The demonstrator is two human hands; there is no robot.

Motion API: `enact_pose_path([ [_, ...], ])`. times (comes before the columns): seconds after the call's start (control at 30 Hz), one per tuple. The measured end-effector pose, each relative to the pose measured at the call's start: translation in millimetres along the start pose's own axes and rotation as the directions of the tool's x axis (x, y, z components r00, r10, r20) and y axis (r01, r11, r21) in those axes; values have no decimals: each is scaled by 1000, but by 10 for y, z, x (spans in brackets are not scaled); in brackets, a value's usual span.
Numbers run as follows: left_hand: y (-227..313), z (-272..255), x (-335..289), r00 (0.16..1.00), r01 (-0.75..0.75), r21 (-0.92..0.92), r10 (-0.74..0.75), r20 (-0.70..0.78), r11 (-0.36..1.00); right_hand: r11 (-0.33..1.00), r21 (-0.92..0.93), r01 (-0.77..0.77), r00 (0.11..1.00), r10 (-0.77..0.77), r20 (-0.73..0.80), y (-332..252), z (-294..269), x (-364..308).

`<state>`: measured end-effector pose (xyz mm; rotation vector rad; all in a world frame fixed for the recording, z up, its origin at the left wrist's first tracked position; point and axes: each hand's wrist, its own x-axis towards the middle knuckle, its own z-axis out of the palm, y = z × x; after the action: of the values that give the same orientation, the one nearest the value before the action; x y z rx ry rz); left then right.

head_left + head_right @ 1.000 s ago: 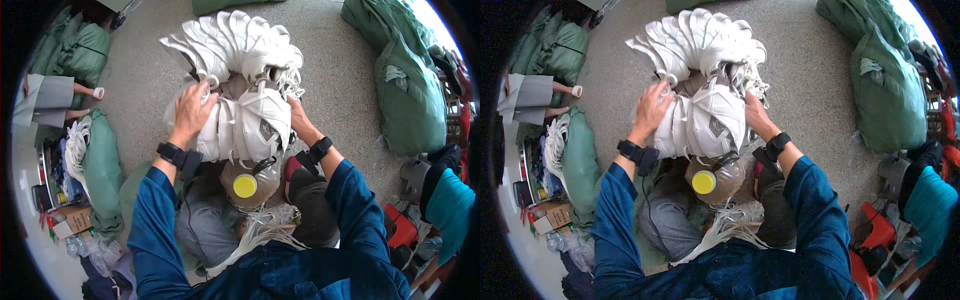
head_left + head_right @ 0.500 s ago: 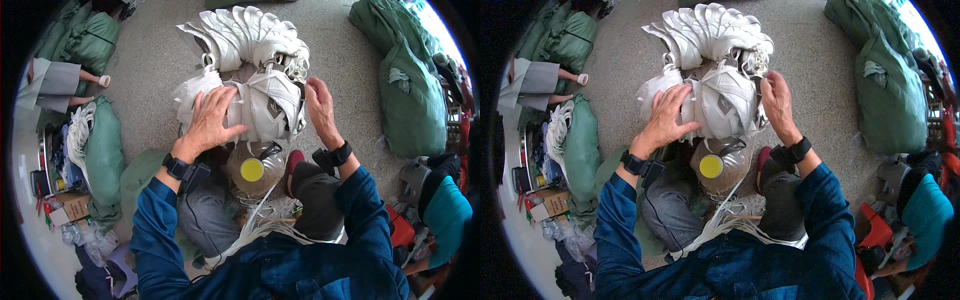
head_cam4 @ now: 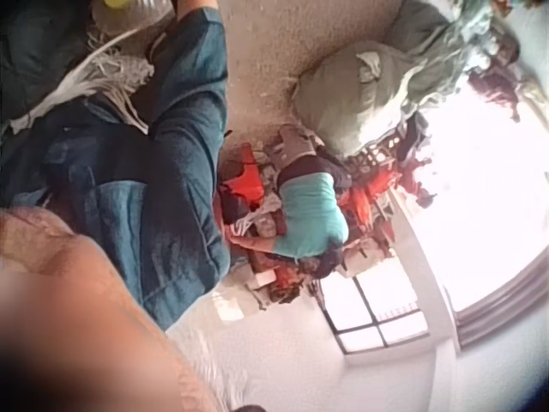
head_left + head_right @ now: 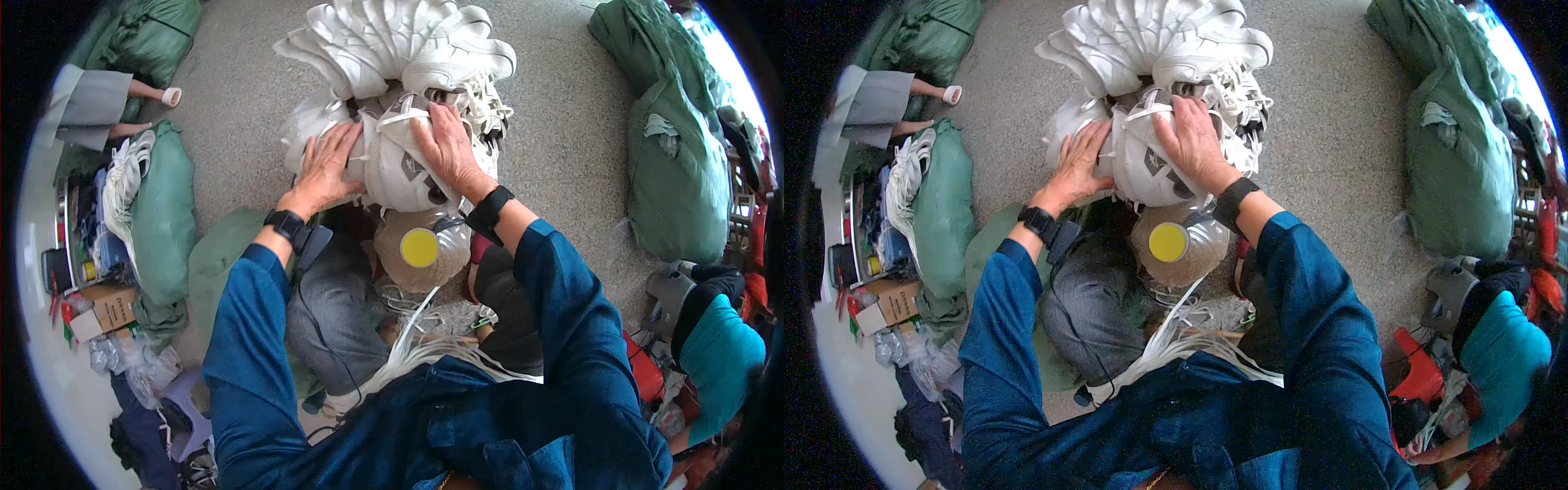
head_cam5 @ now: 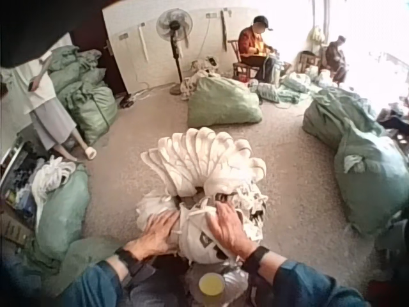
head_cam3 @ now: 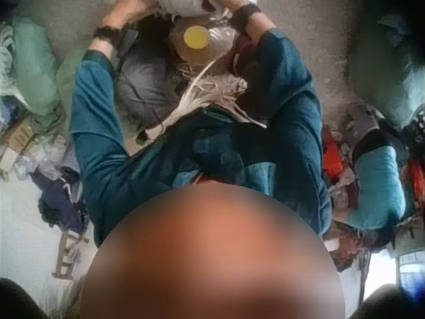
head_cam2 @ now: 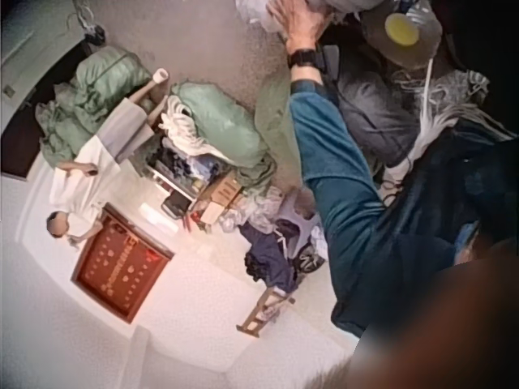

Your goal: Organize and bundle white shoe laces by gathering strands and wrapping them together.

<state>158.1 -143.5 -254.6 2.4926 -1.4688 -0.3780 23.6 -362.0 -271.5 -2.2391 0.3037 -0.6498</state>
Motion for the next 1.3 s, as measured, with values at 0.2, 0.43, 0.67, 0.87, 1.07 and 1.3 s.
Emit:
enact_pose_path([
  [0.2,242,118,-78,999,26,155,-22,-31,988,999,-12,-34,999,34,-14,26,-34,-166],
  [0.43,2,185,-34,998,-14,161,24,-60,987,999,-10,-45,999,45,-24,22,89,-118],
  [0.67,-189,410,-7,993,-30,280,61,-101,960,994,-83,66,982,-80,-170,159,339,-188],
  [0.87,-50,349,-59,978,-92,315,146,-151,945,991,-56,125,980,-133,-149,110,33,-287],
  [1.07,-4,174,-189,969,-95,279,153,-194,956,992,67,109,982,-97,-164,-277,-661,-743],
  [1.3,143,-106,-271,980,-125,148,146,-136,981,967,190,-172,923,91,374,-409,-868,-1176],
])
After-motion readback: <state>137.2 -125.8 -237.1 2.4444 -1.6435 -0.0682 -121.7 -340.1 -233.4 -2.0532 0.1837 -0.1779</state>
